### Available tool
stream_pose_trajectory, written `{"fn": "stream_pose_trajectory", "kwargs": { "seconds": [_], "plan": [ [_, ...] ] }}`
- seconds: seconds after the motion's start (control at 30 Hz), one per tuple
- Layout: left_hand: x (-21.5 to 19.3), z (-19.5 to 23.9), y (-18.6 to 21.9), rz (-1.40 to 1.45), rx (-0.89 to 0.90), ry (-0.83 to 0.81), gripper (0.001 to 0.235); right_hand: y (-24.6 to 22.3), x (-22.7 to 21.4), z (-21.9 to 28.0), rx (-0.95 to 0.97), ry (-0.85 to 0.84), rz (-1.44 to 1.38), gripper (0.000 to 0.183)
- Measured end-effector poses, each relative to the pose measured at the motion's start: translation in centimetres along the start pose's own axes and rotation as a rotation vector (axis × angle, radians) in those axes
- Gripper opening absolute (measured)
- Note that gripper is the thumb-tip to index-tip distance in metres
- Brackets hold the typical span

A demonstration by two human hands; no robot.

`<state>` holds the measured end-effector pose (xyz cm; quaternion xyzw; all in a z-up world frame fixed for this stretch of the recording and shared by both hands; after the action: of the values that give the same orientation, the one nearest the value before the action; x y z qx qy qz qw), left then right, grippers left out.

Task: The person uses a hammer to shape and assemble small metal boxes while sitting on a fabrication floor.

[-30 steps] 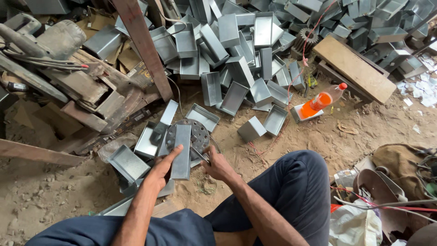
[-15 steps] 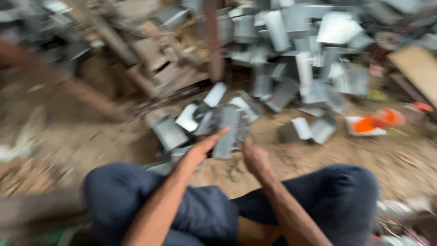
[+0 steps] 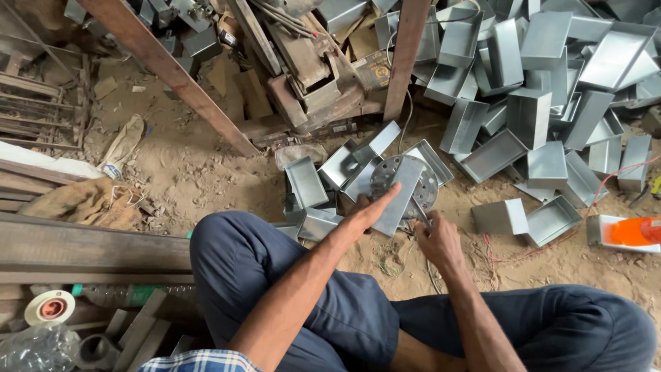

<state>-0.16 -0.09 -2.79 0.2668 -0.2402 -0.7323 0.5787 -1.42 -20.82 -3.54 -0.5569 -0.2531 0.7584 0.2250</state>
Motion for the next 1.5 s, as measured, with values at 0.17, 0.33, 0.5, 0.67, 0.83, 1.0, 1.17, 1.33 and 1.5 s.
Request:
{"fn": "stream_pose_trajectory", "kwargs": {
  "seconds": [0.17,0.33,0.5,0.67,0.83,1.0,1.17,1.33,1.5],
  "plan": [
    [-1.1,-0.6,0.2,0.052,-0.027,0.122,0.146,-0.5,-2.0,1.2,-0.173,0.266,0.181,0.02],
    [-1.5,-0.8,1.0,0.068,0.028,0.094,0.143,-0.5,-2.5,0.5,-0.185,0.41,0.048,0.021],
    [-2.2,0.4,1.5,0.027,0.056,0.085,0.138,0.8,-1.6,0.1,-0.275,0.461,-0.074,0.017],
    [-1.9,1.4,1.9,-0.019,0.035,0.024,0.131,1.3,-0.4,0.4,-0.206,0.282,0.151,0.023],
    [-1.8,1.8,2.3,-0.032,0.089,0.015,0.127,-2.2,-2.4,1.2,-0.163,0.129,0.128,0.022],
    [-1.4,1.9,2.3,-0.049,0.064,-0.053,0.125,-3.0,-0.8,1.6,-0.04,0.043,0.08,0.019],
    [-1.8,1.0,1.9,0.015,0.046,0.09,0.134,-2.8,0.0,2.3,-0.203,0.17,0.118,0.014],
    [-1.5,0.3,0.7,-0.038,0.002,0.144,0.137,-2.1,0.0,2.7,-0.143,0.117,0.128,0.013],
    [-1.4,-0.1,0.5,0.043,-0.068,0.143,0.15,-1.6,0.5,2.4,-0.102,0.12,0.081,0.015]
  ]
}}
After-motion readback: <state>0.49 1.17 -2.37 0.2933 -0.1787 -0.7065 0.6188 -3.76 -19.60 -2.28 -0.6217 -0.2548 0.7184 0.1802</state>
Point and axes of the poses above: each hand's wrist, its own z-axis away from the middle knuckle, its own x-axis out of the palm, y = z × x, the point moved 3 cm from there along -z, towards the middle knuckle
